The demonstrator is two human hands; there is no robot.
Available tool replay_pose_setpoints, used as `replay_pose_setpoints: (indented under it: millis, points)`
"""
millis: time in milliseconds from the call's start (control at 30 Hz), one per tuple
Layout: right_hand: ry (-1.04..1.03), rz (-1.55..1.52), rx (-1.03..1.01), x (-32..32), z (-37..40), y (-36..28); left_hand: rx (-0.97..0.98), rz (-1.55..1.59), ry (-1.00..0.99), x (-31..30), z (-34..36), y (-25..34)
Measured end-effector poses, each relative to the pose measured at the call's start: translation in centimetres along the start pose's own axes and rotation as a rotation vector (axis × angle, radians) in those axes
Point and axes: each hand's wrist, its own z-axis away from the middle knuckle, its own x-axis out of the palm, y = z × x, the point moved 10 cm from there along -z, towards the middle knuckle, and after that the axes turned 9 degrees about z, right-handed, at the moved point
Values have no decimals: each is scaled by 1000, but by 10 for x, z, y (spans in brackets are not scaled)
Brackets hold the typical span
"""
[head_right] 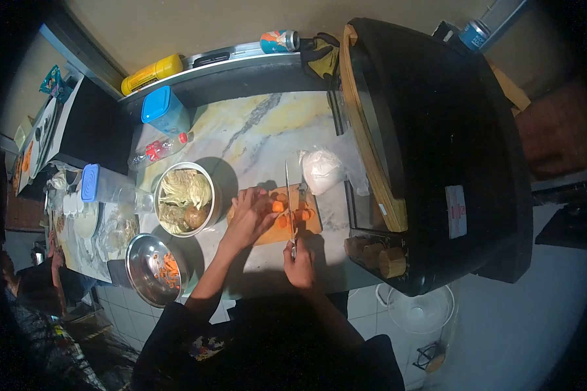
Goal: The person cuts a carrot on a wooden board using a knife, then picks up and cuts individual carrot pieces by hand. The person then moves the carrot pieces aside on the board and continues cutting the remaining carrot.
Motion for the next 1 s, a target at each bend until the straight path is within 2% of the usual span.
replay_pose_setpoints:
  millis: [300, 367, 633, 733, 1000]
  points:
    - [-60, 74, 52, 8, 2, 10, -7, 19, 22, -14, 5, 6]
    - [88, 84, -90, -3, 1, -2, -17, 19, 28, -15, 3, 4]
    - [63, 34, -45, -4, 0, -4, 49, -27, 24, -7, -15, 9]
    - [46, 52, -29, -1, 0, 3, 68, -48, -43, 10, -18, 1]
    - [48, 82, -42, -2, 0, 3, 28, -36, 17, 3, -15, 3]
